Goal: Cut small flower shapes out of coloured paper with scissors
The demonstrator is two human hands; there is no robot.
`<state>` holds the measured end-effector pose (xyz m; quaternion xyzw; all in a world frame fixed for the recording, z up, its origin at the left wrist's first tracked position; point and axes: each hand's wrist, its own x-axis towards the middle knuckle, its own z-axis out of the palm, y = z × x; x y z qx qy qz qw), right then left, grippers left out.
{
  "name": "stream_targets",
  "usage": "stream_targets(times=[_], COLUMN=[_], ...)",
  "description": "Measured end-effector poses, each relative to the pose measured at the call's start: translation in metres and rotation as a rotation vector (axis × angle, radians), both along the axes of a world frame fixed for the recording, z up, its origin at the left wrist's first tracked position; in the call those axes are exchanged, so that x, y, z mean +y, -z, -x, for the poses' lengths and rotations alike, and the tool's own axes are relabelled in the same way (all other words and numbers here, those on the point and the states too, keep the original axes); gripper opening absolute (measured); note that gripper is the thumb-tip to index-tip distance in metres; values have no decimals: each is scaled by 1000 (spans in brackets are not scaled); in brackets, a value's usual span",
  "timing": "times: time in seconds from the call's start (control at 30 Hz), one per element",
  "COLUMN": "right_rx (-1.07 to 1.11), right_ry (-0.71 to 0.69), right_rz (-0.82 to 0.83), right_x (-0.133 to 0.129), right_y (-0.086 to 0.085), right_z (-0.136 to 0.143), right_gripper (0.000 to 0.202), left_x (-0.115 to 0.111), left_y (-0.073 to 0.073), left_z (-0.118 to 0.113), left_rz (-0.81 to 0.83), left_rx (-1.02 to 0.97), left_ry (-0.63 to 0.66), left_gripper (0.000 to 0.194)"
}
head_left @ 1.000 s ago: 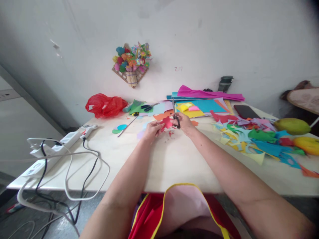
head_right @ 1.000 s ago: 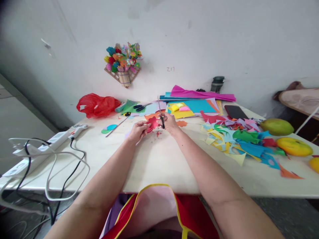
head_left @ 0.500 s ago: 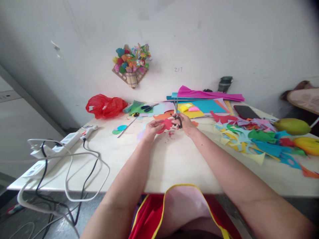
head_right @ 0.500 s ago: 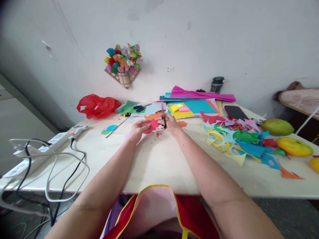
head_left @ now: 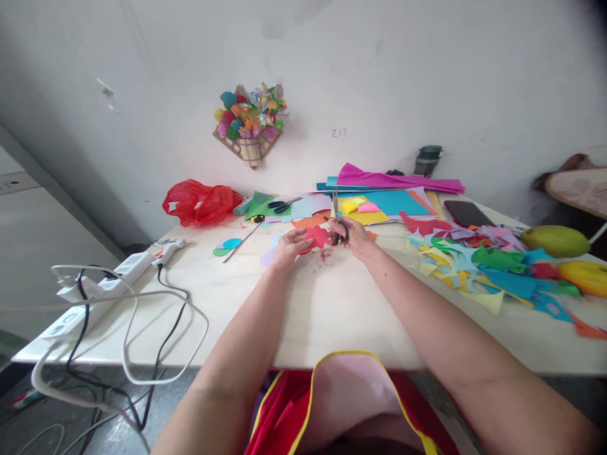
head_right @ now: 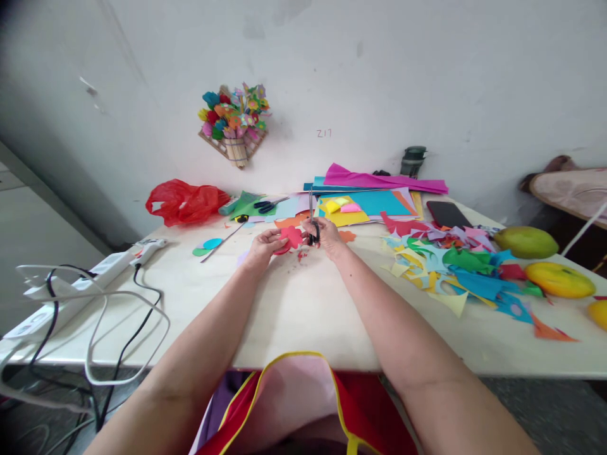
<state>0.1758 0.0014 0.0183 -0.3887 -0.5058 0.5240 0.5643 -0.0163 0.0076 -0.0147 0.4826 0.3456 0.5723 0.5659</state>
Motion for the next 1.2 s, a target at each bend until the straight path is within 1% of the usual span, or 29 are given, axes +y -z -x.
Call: stream_targets(times=[0.07, 0.2, 0.37, 0.53, 0.63, 0.7, 0.77, 0.83, 0.93, 1.0, 1.1, 1.2], right_rx=[-12, -37, -37, -21, -3, 3, 1, -1, 1, 3, 3, -26], right_ry=[-12, -20, -5, 9, 16, 33, 54, 60, 42, 36, 29, -6], right_rz=[5, 23, 29, 19, 6, -6, -15, -22, -29, -31, -36, -39], right_x=[0, 1, -1, -4, -4, -4, -3, -4, -4, -3, -2, 0], right_y=[0, 0, -1, -4, -5, -4, -4, -3, -2, 0, 3, 5], right_z=[1, 2, 4, 9, 11, 12, 13, 13, 15, 15, 17, 18], right_gripper=[37, 38, 46, 40, 38, 39, 40, 41, 41, 40, 39, 40], left_x=[0, -1, -5, -9, -8, -6, -5, -5, -8, -9, -8, -7], left_y=[1, 0, -3, -7, -11, -13, -14, -13, -8, -5, -2, -1], left_z=[0, -1, -3, -5, -6, -5, -4, -3, -3, -4, -4, -3], left_rz=[8, 23, 13, 21, 101, 184, 223, 206, 114, 79, 66, 58], left_rx=[0, 6, 19, 12, -54, -108, -136, -134, -82, -36, -18, -46], left_ry=[-2, -8, 8, 7, -3, 0, 37, 73, 120, 138, 104, 48], left_gripper=[58, 56, 53, 49, 44, 50, 57, 53, 40, 38, 34, 32])
